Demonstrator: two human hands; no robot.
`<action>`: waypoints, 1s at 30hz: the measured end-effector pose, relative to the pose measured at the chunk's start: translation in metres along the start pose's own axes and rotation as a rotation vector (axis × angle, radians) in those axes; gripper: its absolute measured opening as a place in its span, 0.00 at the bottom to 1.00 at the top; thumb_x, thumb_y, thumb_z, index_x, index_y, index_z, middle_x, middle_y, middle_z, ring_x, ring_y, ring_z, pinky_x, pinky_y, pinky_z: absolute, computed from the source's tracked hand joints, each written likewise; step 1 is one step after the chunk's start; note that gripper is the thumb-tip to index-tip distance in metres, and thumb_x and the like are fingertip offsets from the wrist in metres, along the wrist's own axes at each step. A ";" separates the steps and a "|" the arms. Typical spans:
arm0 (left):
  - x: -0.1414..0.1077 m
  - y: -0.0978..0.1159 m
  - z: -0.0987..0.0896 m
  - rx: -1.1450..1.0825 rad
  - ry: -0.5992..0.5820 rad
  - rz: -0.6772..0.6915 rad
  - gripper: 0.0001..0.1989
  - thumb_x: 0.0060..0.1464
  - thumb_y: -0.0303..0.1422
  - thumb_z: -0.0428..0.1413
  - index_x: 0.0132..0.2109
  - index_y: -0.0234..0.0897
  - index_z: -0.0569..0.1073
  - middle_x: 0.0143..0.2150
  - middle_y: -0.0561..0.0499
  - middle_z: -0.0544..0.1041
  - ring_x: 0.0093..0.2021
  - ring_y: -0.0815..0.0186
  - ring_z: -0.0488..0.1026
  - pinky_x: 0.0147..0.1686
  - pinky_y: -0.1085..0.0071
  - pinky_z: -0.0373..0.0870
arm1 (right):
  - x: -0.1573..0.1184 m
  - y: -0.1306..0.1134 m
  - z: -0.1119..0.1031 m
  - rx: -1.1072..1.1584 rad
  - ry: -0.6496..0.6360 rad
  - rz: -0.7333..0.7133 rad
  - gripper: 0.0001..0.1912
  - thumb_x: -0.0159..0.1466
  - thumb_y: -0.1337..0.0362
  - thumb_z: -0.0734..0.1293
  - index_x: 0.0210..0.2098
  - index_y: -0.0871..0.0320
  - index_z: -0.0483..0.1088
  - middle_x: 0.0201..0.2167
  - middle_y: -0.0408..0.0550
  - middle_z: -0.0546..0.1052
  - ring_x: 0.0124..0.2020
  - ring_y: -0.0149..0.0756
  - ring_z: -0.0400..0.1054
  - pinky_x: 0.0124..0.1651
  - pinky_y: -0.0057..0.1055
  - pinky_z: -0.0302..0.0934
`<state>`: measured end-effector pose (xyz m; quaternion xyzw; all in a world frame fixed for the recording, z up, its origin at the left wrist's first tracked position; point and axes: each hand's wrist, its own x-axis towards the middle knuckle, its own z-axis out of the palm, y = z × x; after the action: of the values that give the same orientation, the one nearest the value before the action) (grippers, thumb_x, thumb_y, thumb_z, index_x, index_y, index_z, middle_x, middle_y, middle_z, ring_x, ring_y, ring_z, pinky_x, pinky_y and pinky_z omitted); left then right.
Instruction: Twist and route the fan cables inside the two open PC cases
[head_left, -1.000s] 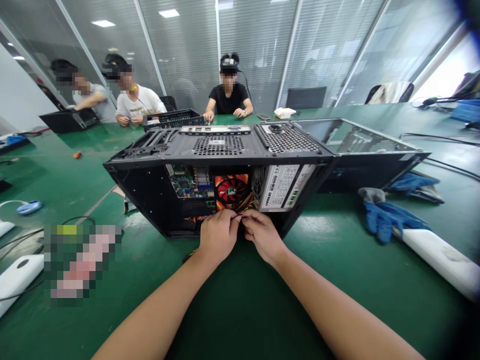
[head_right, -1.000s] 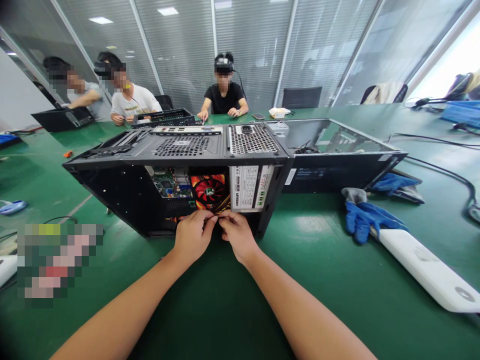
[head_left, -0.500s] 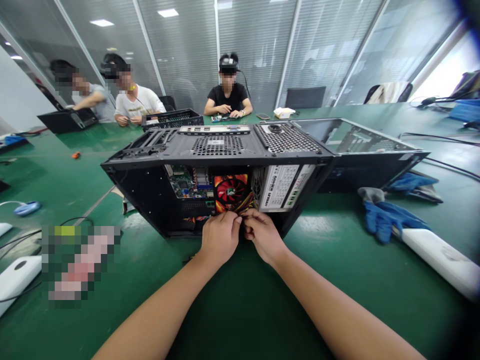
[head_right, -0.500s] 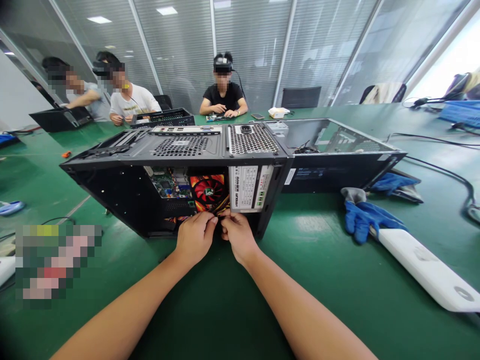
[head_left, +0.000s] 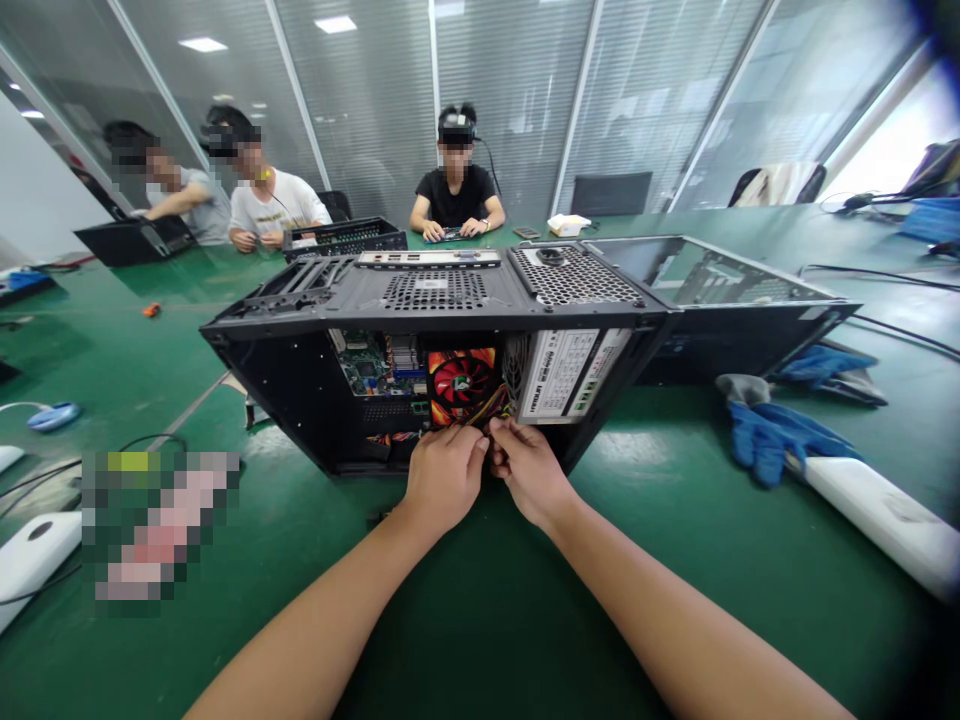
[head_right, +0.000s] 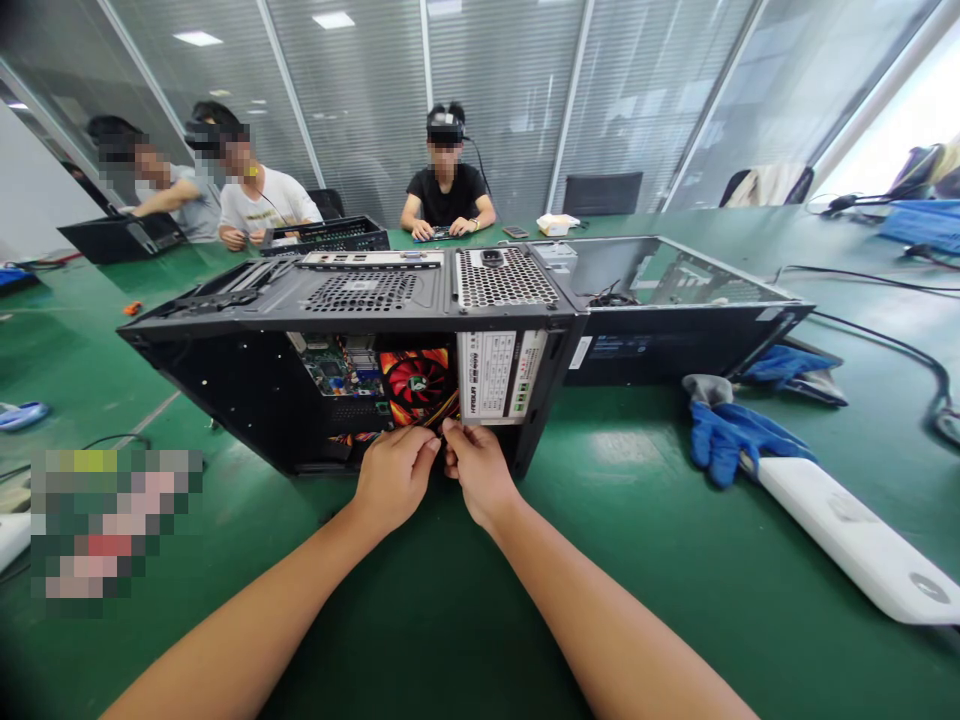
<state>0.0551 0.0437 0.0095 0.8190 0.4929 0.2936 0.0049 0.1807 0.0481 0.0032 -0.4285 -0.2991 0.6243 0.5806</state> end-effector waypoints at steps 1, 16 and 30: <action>0.001 0.000 0.000 -0.040 -0.006 -0.017 0.10 0.63 0.29 0.48 0.34 0.37 0.70 0.30 0.51 0.74 0.32 0.65 0.72 0.34 0.69 0.65 | 0.000 0.000 0.000 0.002 -0.004 -0.001 0.19 0.49 0.54 0.74 0.22 0.58 0.62 0.17 0.36 0.60 0.19 0.24 0.52 0.19 0.23 0.44; -0.005 0.001 0.004 -0.102 0.035 0.007 0.05 0.61 0.29 0.49 0.41 0.36 0.70 0.36 0.49 0.72 0.35 0.66 0.72 0.36 0.70 0.71 | 0.001 0.001 0.001 0.027 -0.014 -0.005 0.21 0.47 0.53 0.75 0.20 0.57 0.60 0.14 0.34 0.58 0.17 0.23 0.49 0.18 0.24 0.42; -0.001 0.003 0.001 0.144 0.085 0.052 0.10 0.63 0.31 0.48 0.36 0.36 0.73 0.32 0.49 0.75 0.33 0.62 0.71 0.37 0.64 0.65 | 0.001 0.003 0.001 0.003 -0.060 -0.032 0.23 0.51 0.53 0.74 0.20 0.56 0.57 0.13 0.33 0.55 0.15 0.23 0.46 0.19 0.25 0.39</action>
<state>0.0577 0.0417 0.0094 0.8166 0.4910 0.2919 -0.0826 0.1784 0.0487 0.0004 -0.4039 -0.3220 0.6280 0.5822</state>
